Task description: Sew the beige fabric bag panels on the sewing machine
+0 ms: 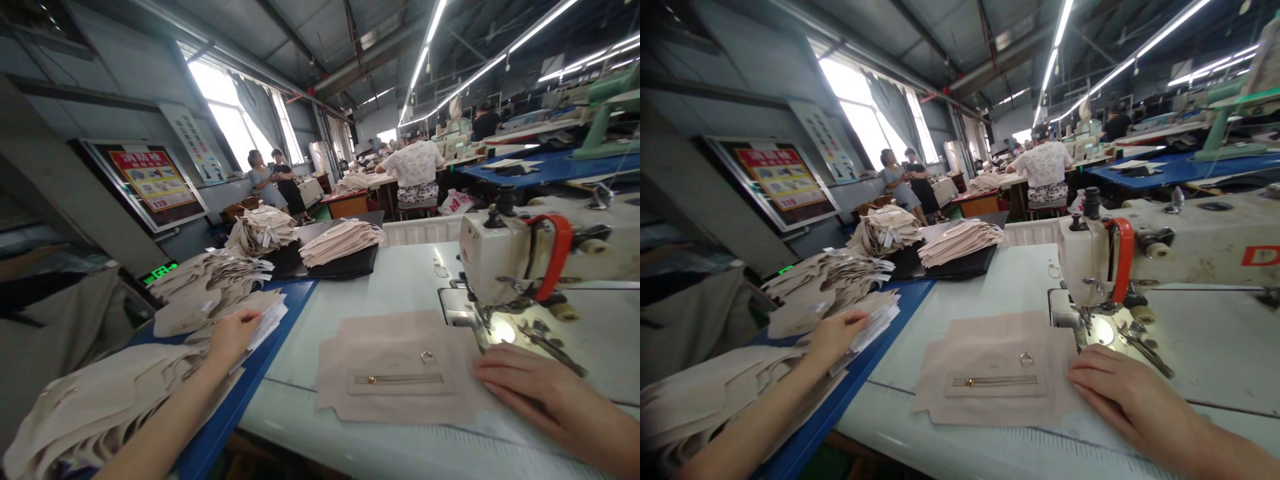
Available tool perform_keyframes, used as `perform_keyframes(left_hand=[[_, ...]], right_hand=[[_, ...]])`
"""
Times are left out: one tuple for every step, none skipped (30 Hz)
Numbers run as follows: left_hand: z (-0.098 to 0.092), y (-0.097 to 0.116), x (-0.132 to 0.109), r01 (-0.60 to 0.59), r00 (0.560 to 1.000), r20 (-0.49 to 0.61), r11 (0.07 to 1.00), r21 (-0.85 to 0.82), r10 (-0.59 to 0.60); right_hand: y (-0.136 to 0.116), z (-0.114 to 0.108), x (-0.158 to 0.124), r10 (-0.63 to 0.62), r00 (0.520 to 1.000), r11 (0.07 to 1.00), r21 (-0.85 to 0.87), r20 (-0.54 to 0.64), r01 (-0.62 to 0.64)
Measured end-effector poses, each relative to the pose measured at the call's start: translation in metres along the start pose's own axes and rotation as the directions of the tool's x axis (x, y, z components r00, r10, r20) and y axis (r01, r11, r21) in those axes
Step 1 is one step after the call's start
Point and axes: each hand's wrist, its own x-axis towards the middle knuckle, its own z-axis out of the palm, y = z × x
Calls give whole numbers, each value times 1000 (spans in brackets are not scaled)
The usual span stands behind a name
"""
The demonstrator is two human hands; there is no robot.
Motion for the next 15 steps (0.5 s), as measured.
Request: perform_keyframes(left_hand=[[-4, 0, 1, 11, 1000, -17, 1000, -14, -11], [-8, 1, 1, 16, 999, -35, 1000, -26, -17], [-11, 2, 0, 13, 998, -57, 999, -39, -15], [-12, 5, -2, -4, 997, -83, 998, -55, -1], [-12, 9, -4, -39, 993, -112, 997, -74, 30], [-10, 16, -9, -93, 986, -144, 991, -96, 79], [-6, 25, -14, -158, 976, -170, 980, -121, 136], [1, 37, -22, -242, 958, -192, 959, -148, 212], [9, 52, -31, -353, 925, -211, 920, -173, 315], [19, 69, -41, -483, 869, -226, 854, -193, 440], [30, 89, -54, -622, 780, -248, 756, -204, 575], [41, 110, -67, -754, 656, -279, 624, -205, 701], [52, 132, -80, -859, 511, -314, 473, -193, 800], [62, 154, -92, -927, 374, -347, 331, -177, 860], [72, 174, -103, -959, 275, -367, 227, -169, 888]], right_hand=[[-1, -1, 1, -3, 1000, 1000, 9, 9, 3], [-3, -2, 3, -7, 1000, 1000, 19, 16, 7], [-5, -4, 5, -10, 1000, 1000, 30, 27, 9], [-7, -5, 7, -10, 999, 999, 40, 41, 8], [-9, -6, 9, -7, 998, 999, 49, 57, 4], [-11, -7, 11, -2, 997, 998, 56, 74, -2], [-13, -7, 13, 7, 996, 998, 60, 91, -13], [-14, -7, 14, 20, 994, 998, 61, 107, -26], [-15, -7, 16, 32, 993, 997, 59, 112, -39], [-16, -7, 16, 44, 992, 997, 53, 118, -51], [-15, -6, 17, 44, 992, 998, 45, 115, -50], [-14, -5, 17, 53, 992, 998, 36, 119, -57], [-13, -5, 16, 45, 992, 999, 22, 115, -48], [-12, -5, 15, 41, 993, 999, 8, 114, -43], [-11, -5, 15, 27, 993, 1000, 0, 113, -27]])
